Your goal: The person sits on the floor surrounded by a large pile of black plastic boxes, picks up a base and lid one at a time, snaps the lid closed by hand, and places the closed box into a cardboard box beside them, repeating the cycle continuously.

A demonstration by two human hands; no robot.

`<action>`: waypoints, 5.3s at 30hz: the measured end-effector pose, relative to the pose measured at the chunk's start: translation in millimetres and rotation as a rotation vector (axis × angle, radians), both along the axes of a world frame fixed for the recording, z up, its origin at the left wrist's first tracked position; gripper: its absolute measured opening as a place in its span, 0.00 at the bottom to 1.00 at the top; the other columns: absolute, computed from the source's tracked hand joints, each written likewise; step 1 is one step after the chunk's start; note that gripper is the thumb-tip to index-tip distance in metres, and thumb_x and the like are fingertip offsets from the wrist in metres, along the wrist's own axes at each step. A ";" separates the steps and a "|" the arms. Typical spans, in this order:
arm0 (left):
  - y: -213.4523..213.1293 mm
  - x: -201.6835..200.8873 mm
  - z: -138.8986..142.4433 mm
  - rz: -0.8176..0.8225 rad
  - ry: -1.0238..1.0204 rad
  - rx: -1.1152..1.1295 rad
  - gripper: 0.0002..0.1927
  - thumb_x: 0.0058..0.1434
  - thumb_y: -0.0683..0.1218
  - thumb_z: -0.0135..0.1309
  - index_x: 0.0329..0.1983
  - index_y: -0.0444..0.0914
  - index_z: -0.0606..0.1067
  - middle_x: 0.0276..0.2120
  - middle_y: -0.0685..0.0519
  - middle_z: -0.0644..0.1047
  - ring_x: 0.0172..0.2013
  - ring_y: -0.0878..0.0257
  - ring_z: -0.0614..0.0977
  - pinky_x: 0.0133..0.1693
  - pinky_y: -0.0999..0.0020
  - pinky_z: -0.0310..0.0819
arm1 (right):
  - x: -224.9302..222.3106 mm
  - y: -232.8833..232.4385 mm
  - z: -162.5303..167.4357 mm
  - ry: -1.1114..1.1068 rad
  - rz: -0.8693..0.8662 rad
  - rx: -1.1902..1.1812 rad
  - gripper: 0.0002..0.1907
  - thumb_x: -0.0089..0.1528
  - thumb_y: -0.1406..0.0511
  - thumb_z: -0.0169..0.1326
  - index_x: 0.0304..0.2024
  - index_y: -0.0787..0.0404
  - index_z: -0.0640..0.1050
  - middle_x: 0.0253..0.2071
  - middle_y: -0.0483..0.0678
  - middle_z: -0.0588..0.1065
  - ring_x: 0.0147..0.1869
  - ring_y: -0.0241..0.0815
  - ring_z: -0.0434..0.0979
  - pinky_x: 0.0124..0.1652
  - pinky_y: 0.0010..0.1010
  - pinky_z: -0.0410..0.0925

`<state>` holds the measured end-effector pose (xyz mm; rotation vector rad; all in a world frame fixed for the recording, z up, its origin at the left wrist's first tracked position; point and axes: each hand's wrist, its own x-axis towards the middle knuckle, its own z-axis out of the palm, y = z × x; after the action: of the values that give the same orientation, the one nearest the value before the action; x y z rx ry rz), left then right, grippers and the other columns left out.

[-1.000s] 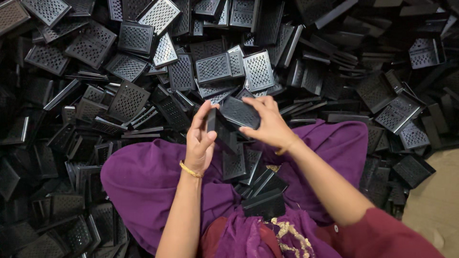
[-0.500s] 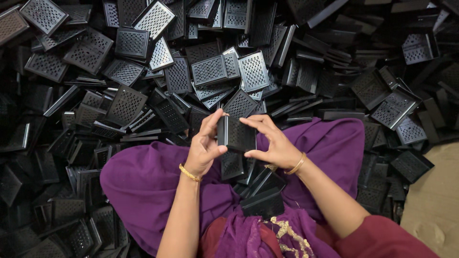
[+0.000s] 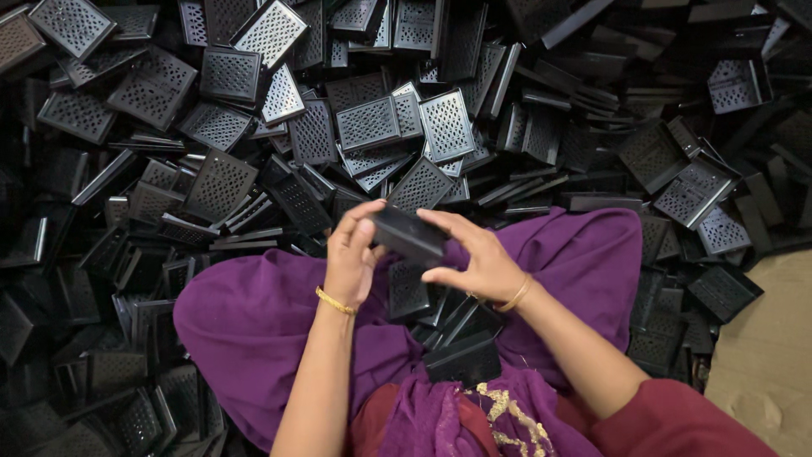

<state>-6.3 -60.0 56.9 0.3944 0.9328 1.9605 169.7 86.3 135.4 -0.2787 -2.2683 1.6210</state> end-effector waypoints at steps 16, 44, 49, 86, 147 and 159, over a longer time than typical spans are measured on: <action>2.4 -1.9 -11.2 -0.118 -0.173 -0.077 0.18 0.71 0.55 0.50 0.57 0.41 0.69 0.51 0.50 0.77 0.54 0.58 0.78 0.56 0.54 0.75 | -3.9 -20.8 7.2 -0.103 -0.307 0.415 0.23 0.58 0.71 0.62 0.57 0.58 0.78 0.53 0.52 0.80 0.50 0.49 0.84 0.45 0.31 0.76; 17.7 -3.6 -5.6 -0.114 0.016 -0.180 0.18 0.71 0.48 0.52 0.61 0.35 0.72 0.58 0.46 0.75 0.58 0.58 0.79 0.58 0.61 0.75 | -0.7 157.8 15.0 -0.368 -0.464 0.589 0.50 0.46 0.67 0.74 0.67 0.60 0.64 0.57 0.60 0.68 0.59 0.57 0.74 0.56 0.42 0.72; 22.4 6.2 15.5 -0.136 0.171 -0.012 0.42 0.60 0.38 0.58 0.75 0.41 0.53 0.70 0.54 0.60 0.59 0.62 0.75 0.57 0.62 0.76 | -17.5 83.9 21.9 0.026 -0.118 -0.369 0.39 0.52 0.77 0.67 0.63 0.65 0.66 0.59 0.46 0.72 0.64 0.37 0.74 0.63 0.32 0.70; 5.6 -8.1 30.5 -0.012 0.723 -0.207 0.31 0.52 0.38 0.68 0.61 0.38 0.74 0.64 0.51 0.64 0.58 0.64 0.75 0.56 0.69 0.76 | -38.7 68.9 -29.9 -0.263 -0.025 0.329 0.28 0.54 0.52 0.68 0.44 0.62 0.70 0.42 0.52 0.75 0.47 0.46 0.77 0.48 0.32 0.70; 29.2 -62.4 41.1 0.132 0.521 -0.338 0.11 0.70 0.43 0.51 0.52 0.35 0.77 0.46 0.54 0.81 0.46 0.67 0.82 0.48 0.74 0.76 | -41.5 124.7 -50.1 -0.121 -0.595 0.618 0.26 0.60 0.74 0.58 0.60 0.57 0.70 0.34 0.49 0.79 0.44 0.51 0.79 0.47 0.41 0.71; 44.8 -9.3 32.2 -0.196 -0.092 -0.150 0.34 0.68 0.63 0.40 0.75 0.52 0.53 0.66 0.48 0.65 0.52 0.60 0.76 0.49 0.61 0.77 | -29.5 1.8 12.5 0.015 0.032 0.067 0.17 0.64 0.72 0.54 0.56 0.61 0.79 0.41 0.45 0.76 0.45 0.36 0.78 0.48 0.27 0.72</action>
<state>-15.6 -15.2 89.0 0.2952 0.9387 1.7043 140.2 88.0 147.9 -0.2135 -2.3221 1.5537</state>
